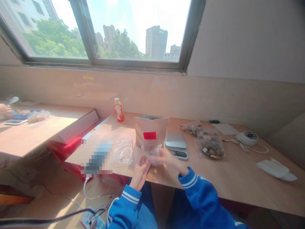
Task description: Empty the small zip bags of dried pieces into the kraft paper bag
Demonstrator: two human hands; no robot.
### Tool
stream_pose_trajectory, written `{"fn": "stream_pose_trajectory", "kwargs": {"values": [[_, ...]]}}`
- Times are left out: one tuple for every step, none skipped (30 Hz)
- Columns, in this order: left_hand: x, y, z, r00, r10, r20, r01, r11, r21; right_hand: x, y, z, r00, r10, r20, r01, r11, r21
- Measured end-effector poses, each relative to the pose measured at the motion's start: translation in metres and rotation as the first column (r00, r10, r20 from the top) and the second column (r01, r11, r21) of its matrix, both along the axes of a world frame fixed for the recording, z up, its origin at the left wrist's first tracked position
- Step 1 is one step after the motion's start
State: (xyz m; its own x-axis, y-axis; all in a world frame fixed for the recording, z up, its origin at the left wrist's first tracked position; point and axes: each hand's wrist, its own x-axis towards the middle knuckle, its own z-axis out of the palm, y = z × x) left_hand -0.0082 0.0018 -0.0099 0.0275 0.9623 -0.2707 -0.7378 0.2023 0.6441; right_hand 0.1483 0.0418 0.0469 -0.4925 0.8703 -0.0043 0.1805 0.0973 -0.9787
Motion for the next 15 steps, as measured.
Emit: {"fn": "stream_pose_trajectory", "kwargs": {"values": [[0.0,0.0,0.0,1.0,0.008,0.007,-0.008,1.0,-0.002,0.0,0.0,0.0,1.0,-0.01,-0.022,0.01,1.0,-0.019],[0.001,-0.001,0.001,1.0,0.015,0.017,-0.015,1.0,-0.005,0.0,-0.001,0.0,0.999,-0.022,-0.036,0.02,0.999,-0.037],[0.001,-0.001,0.003,0.999,0.02,0.027,-0.02,1.0,-0.007,0.0,-0.001,0.0,0.999,-0.033,-0.041,0.031,0.998,-0.049],[0.001,-0.001,0.004,0.999,0.02,0.037,-0.02,1.0,-0.005,0.001,-0.001,0.0,0.998,-0.046,-0.04,0.044,0.998,-0.053],[0.001,-0.002,0.005,0.999,0.014,0.043,-0.014,1.0,-0.002,0.002,-0.001,-0.001,0.998,-0.06,-0.036,0.058,0.997,-0.052],[0.002,-0.002,0.007,0.999,0.008,0.046,-0.008,1.0,0.002,0.003,-0.001,-0.001,0.997,-0.072,-0.033,0.07,0.996,-0.052],[0.002,-0.002,0.007,0.999,0.002,0.047,-0.002,1.0,0.002,0.004,-0.001,-0.001,0.996,-0.079,-0.032,0.077,0.995,-0.057],[0.002,-0.002,0.008,0.999,0.002,0.046,-0.002,1.0,-0.002,0.006,-0.001,-0.001,0.996,-0.084,-0.035,0.081,0.994,-0.069],[0.002,-0.002,0.008,0.999,0.006,0.042,-0.006,1.0,-0.012,0.007,-0.002,0.0,0.995,-0.088,-0.043,0.084,0.993,-0.084],[0.001,-0.002,0.007,0.999,0.017,0.035,-0.016,0.999,-0.028,0.008,-0.003,0.002,0.994,-0.089,-0.057,0.083,0.992,-0.097],[0.001,-0.002,0.007,0.999,0.028,0.027,-0.026,0.999,-0.043,0.008,-0.005,0.004,0.993,-0.09,-0.074,0.082,0.991,-0.105],[0.0,-0.002,0.008,0.999,0.034,0.017,-0.033,0.998,-0.051,0.009,-0.006,0.007,0.992,-0.089,-0.092,0.078,0.991,-0.111],[-0.001,-0.002,0.008,0.999,0.035,0.008,-0.034,0.998,-0.052,0.009,-0.008,0.011,0.99,-0.089,-0.107,0.076,0.99,-0.118],[-0.002,-0.003,0.01,0.999,0.034,0.001,-0.033,0.998,-0.048,0.01,-0.009,0.014,0.989,-0.093,-0.116,0.078,0.989,-0.127],[-0.004,-0.004,0.013,0.999,0.033,-0.006,-0.033,0.998,-0.044,0.012,-0.01,0.018,0.988,-0.103,-0.118,0.086,0.986,-0.141]]}}
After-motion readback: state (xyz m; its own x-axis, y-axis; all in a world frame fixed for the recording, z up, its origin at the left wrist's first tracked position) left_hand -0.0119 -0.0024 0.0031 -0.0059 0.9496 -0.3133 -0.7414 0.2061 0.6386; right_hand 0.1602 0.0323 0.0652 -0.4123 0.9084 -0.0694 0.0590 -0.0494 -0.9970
